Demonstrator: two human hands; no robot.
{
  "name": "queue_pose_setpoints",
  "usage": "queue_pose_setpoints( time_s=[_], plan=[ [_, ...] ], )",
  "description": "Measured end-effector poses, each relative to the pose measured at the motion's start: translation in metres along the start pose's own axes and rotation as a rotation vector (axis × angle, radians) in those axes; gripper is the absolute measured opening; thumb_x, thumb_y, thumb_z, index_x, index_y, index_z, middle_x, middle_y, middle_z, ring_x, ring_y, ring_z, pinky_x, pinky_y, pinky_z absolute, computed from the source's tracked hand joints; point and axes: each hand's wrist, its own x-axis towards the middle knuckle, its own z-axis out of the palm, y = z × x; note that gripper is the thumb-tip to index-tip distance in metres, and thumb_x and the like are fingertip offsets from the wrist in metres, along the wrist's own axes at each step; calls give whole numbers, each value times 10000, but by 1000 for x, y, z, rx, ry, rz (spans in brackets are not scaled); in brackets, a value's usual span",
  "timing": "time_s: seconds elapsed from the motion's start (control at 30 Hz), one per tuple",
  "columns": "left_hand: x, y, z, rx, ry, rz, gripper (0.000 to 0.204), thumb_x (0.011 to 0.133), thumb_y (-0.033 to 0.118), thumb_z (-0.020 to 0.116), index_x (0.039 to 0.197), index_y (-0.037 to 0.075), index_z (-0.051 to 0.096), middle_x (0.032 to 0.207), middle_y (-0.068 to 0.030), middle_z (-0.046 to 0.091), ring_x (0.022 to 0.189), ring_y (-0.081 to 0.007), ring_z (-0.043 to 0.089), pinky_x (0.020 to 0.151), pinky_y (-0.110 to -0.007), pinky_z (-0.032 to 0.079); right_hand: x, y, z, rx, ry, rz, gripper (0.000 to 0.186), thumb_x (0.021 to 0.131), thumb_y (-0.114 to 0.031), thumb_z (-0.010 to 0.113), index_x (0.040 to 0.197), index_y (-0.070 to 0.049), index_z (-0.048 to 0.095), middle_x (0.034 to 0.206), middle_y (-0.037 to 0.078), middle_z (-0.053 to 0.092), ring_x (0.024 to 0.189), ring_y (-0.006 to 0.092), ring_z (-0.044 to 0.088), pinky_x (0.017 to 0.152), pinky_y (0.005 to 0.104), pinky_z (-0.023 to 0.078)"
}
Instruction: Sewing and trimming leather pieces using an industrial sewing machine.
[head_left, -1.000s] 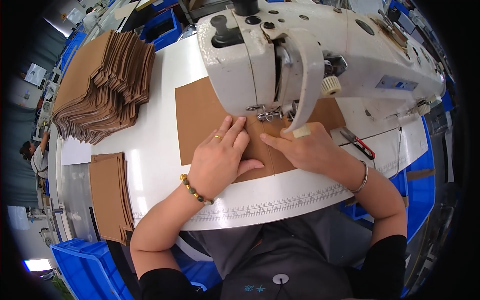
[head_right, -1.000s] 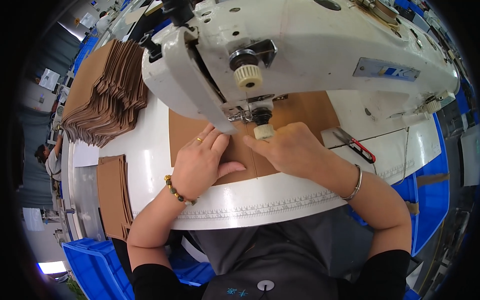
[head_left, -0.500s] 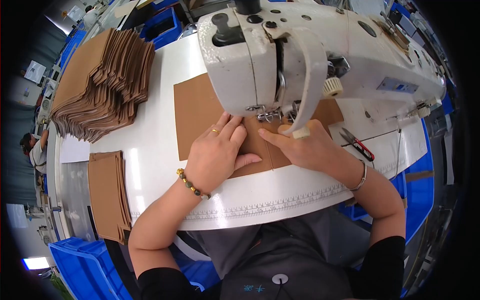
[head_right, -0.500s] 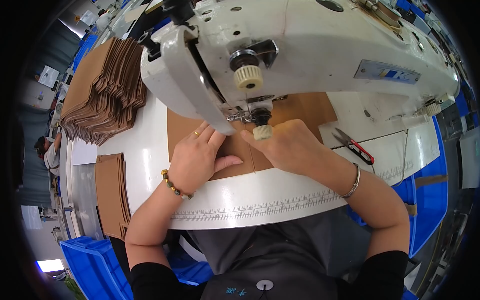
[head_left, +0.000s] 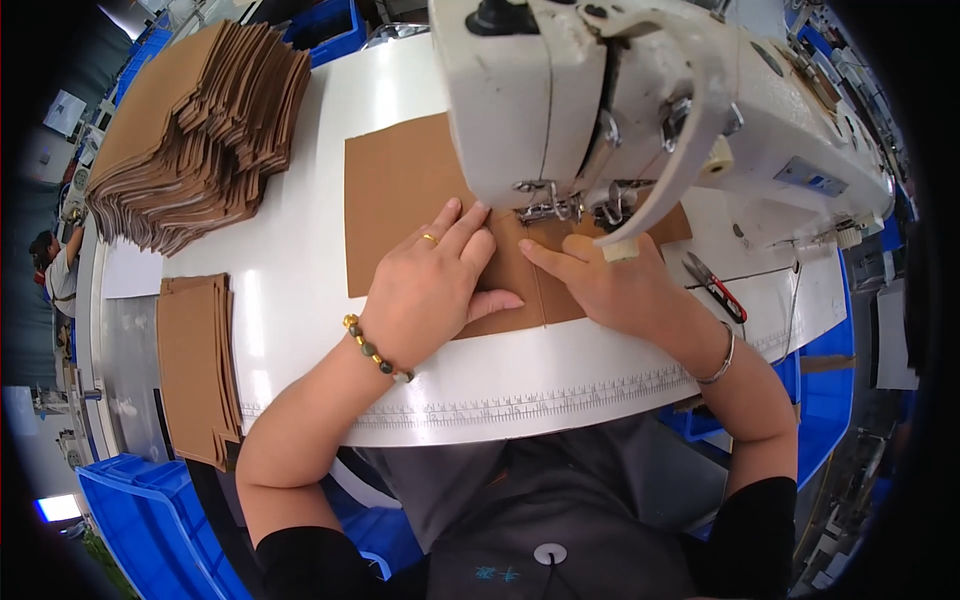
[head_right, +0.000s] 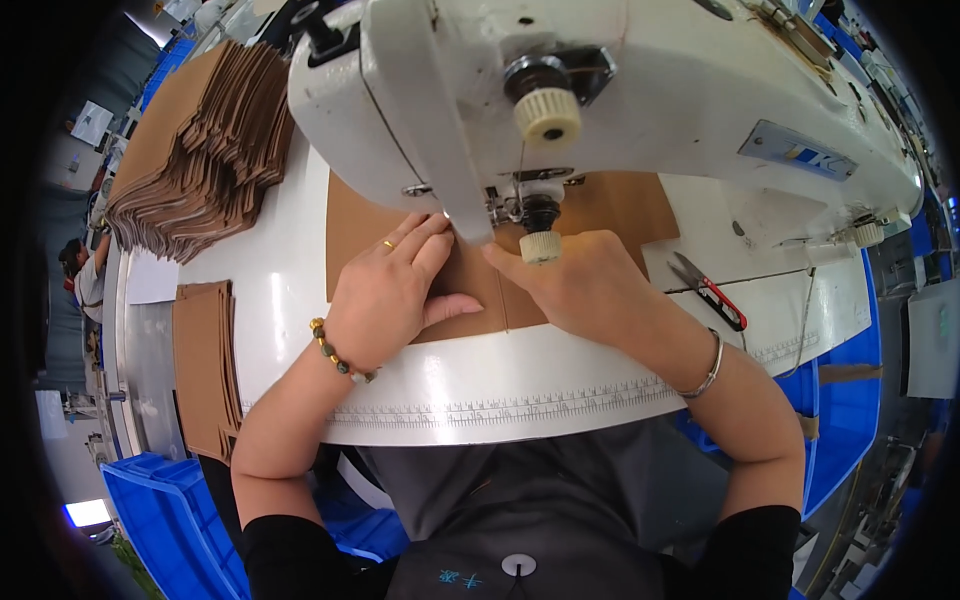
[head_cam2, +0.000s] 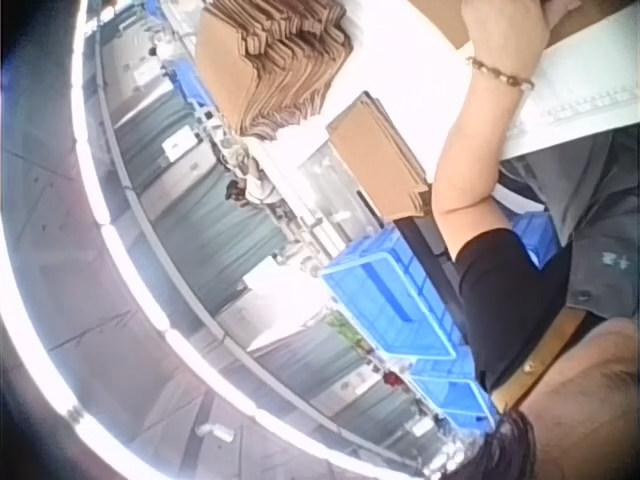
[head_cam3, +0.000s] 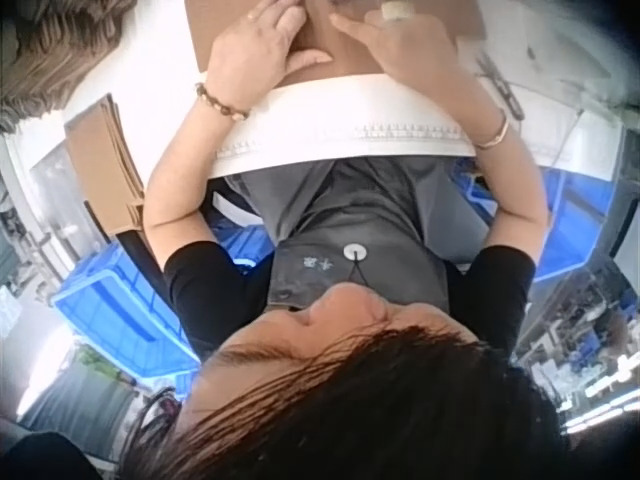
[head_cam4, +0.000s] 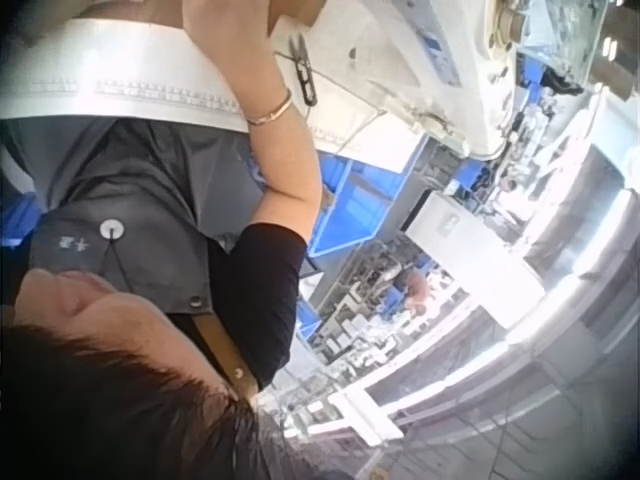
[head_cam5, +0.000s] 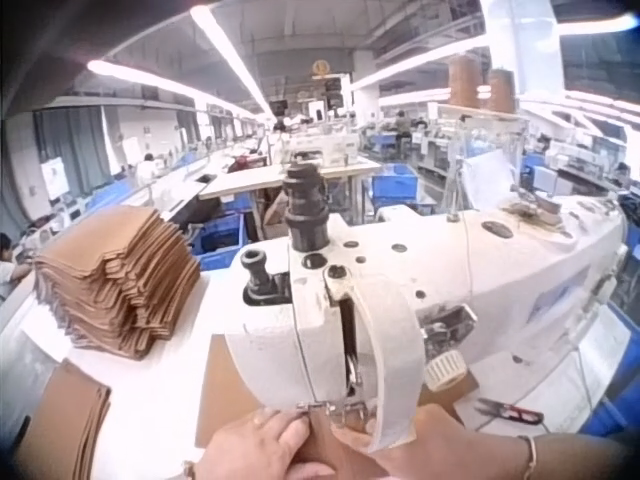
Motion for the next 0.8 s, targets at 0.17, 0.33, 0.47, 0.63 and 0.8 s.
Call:
queue_pose_setpoints(
  time_s=[0.17,0.33,0.47,0.63,0.8],
  plan=[
    [-3,-2,4,-10,19,-11,607,838,559,699,1085,11,609,1385,-150,624,1298,-339,596,962,-391,552,-3,-3,0,35,-113,50,525,842,-45,636,1355,-155,663,765,53,549,609,229,584,543,365,483],
    [-5,-2,5,-1,30,-11,610,846,557,699,1111,15,612,1382,-144,625,1316,-331,585,965,-380,548,0,-5,-2,100,-95,80,545,856,-27,624,1384,-163,642,758,79,542,623,256,585,575,388,485],
    [-4,-3,5,3,32,0,586,856,555,689,1101,27,620,1390,-145,626,1306,-325,593,978,-379,542,0,-4,-4,112,-122,92,552,854,-28,625,1387,-169,641,761,83,541,615,257,579,579,387,484],
    [-5,-3,6,-1,26,0,581,863,558,677,1105,32,625,1398,-144,624,1298,-324,599,986,-384,540,0,-5,-5,97,-110,96,570,844,-27,630,1392,-186,640,759,79,534,604,254,570,549,386,475],
    [-3,-4,5,0,14,-16,596,867,560,674,1119,21,633,1404,-157,617,1300,-331,596,1008,-392,529,1,-2,-6,-11,-65,34,430,856,-94,654,1277,-159,714,834,7,676,675,174,673,520,312,490]
  ],
)
